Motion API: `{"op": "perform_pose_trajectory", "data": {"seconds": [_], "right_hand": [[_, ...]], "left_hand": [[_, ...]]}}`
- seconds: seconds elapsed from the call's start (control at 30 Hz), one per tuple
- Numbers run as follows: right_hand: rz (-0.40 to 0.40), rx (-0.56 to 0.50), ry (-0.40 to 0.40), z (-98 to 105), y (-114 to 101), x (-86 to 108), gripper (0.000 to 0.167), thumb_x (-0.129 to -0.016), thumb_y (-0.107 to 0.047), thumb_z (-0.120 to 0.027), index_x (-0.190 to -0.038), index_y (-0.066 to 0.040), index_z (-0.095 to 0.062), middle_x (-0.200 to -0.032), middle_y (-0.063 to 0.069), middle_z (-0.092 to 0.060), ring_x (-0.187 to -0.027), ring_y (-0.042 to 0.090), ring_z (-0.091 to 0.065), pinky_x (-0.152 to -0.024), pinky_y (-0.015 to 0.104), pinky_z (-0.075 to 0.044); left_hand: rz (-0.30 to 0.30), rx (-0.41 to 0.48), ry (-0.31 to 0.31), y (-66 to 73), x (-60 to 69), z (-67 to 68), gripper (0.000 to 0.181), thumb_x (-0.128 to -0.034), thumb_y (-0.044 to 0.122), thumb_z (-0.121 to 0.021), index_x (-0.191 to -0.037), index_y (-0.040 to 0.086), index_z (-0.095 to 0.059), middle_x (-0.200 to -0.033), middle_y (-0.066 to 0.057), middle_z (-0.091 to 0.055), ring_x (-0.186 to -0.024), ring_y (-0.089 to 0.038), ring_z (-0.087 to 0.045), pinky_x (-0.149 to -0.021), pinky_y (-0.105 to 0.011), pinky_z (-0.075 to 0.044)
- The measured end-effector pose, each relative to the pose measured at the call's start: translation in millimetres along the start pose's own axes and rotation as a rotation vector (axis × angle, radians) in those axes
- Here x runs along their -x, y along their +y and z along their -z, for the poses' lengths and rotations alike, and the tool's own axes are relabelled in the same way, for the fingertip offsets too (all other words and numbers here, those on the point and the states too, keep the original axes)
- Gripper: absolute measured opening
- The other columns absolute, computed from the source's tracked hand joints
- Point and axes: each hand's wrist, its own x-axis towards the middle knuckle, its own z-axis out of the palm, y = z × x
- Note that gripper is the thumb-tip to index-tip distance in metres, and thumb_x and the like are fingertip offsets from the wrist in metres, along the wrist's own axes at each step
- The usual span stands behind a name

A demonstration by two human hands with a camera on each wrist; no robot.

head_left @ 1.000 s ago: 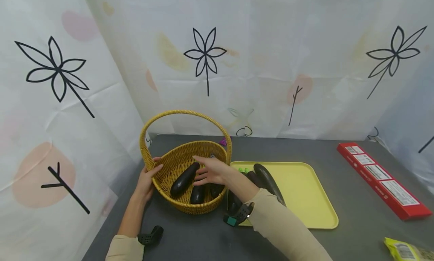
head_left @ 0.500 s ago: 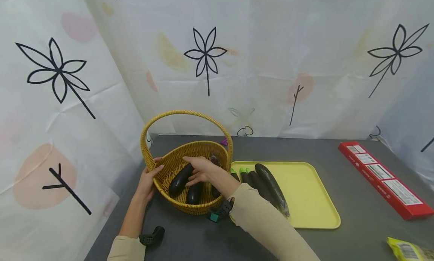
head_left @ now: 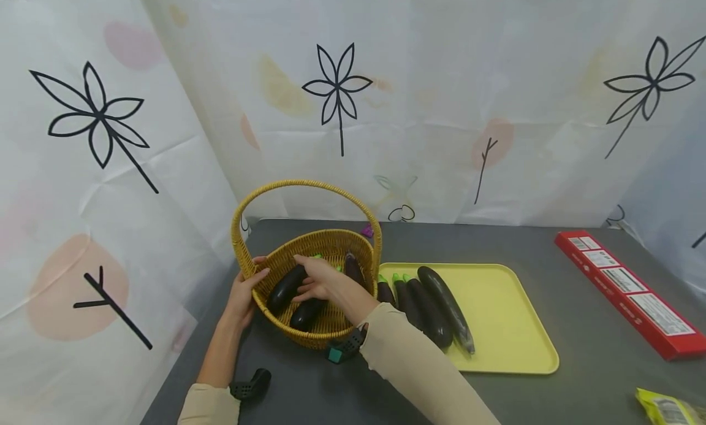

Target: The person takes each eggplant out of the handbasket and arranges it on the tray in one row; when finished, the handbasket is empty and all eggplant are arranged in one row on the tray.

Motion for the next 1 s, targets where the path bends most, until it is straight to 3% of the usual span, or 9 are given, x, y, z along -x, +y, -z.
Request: {"op": "perform_pose_trajectory", "data": {"seconds": [0.4,0.77,1.0], "right_hand": [[0.027,-0.096,0.044,-5.5,9.1,-10.8,0.073,-0.099,-0.025,-0.053,-0.151,0.000,-0.008,-0.145,0.040,-0.010,-0.132,0.054,-0.019,-0.095,0.061,-0.035],[0.025,-0.107,0.061,-10.5,12.5,-19.8,0.059,-0.099,-0.023,-0.054,-0.145,0.004,-0.027,-0.134,0.037,-0.034,-0.128,0.050,-0.032,-0.093,0.058,-0.039],[0.024,-0.039,0.055,-12.7,13.4,-21.3,0.055,-0.095,-0.014,-0.061,-0.140,0.006,-0.036,-0.120,0.029,-0.051,-0.118,0.043,-0.049,-0.089,0.053,-0.044]], "left_hand": [[0.000,0.002,-0.001,-0.4,-0.1,-0.1,0.034,-0.0964,0.017,-0.059,-0.127,0.010,-0.046,-0.112,0.001,-0.052,-0.097,-0.015,-0.053,-0.078,-0.026,-0.046],[-0.012,0.003,0.012,-2.7,-0.8,-0.4,0.028,-0.0971,0.015,-0.058,-0.123,0.012,-0.049,-0.119,0.002,-0.048,-0.098,-0.010,-0.052,-0.080,-0.024,-0.045],[-0.006,0.000,0.004,-2.5,-0.9,0.7,0.032,-0.0972,0.017,-0.058,-0.126,0.011,-0.047,-0.117,0.002,-0.048,-0.095,-0.009,-0.053,-0.078,-0.024,-0.046]]}}
